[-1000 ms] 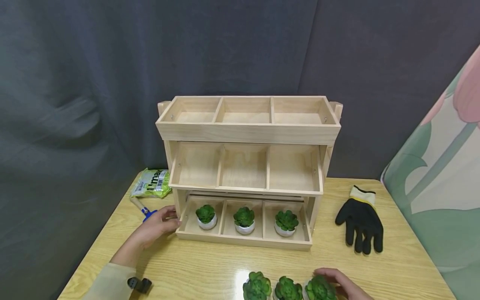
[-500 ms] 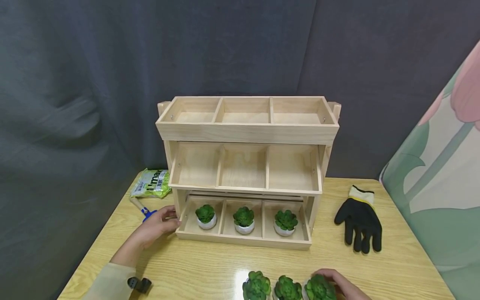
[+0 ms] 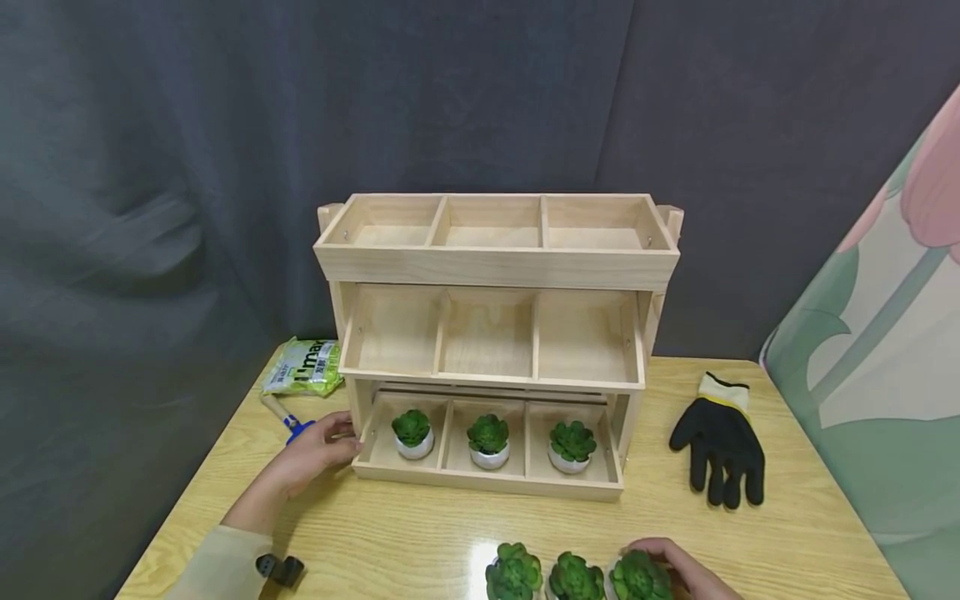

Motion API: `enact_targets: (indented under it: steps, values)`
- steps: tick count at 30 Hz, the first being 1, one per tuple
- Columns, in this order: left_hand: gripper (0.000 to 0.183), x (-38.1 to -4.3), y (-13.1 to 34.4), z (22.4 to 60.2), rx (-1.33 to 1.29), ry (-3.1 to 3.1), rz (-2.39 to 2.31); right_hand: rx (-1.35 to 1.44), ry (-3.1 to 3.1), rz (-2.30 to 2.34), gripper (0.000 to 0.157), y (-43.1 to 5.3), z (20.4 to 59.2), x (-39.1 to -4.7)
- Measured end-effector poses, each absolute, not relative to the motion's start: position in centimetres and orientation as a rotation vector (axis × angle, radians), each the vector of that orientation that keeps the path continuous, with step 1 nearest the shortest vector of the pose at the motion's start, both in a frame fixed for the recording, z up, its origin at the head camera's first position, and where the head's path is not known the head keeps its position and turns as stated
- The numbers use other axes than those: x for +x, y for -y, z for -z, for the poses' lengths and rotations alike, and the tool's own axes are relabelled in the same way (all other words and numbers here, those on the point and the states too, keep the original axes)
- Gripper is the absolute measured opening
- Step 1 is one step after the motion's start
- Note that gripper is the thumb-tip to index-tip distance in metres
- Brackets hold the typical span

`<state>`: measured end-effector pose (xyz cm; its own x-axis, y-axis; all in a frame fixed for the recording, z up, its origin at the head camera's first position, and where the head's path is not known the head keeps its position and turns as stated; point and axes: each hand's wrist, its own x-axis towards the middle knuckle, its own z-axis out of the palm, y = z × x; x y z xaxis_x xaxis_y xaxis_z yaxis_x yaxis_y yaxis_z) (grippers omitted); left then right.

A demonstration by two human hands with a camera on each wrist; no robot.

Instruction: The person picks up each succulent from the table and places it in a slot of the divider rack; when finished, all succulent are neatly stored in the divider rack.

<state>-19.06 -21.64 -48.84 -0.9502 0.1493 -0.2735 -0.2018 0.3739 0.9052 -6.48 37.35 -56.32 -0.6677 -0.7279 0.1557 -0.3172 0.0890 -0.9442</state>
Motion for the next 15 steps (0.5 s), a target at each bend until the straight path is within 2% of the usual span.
enact_targets:
  steps: [15]
  values:
    - [0.071, -19.24, 21.48, 48.80, -0.058, -2.334, -1.592, -0.930, -2.065, 1.592, 0.072, -37.44, 55.72, -6.05]
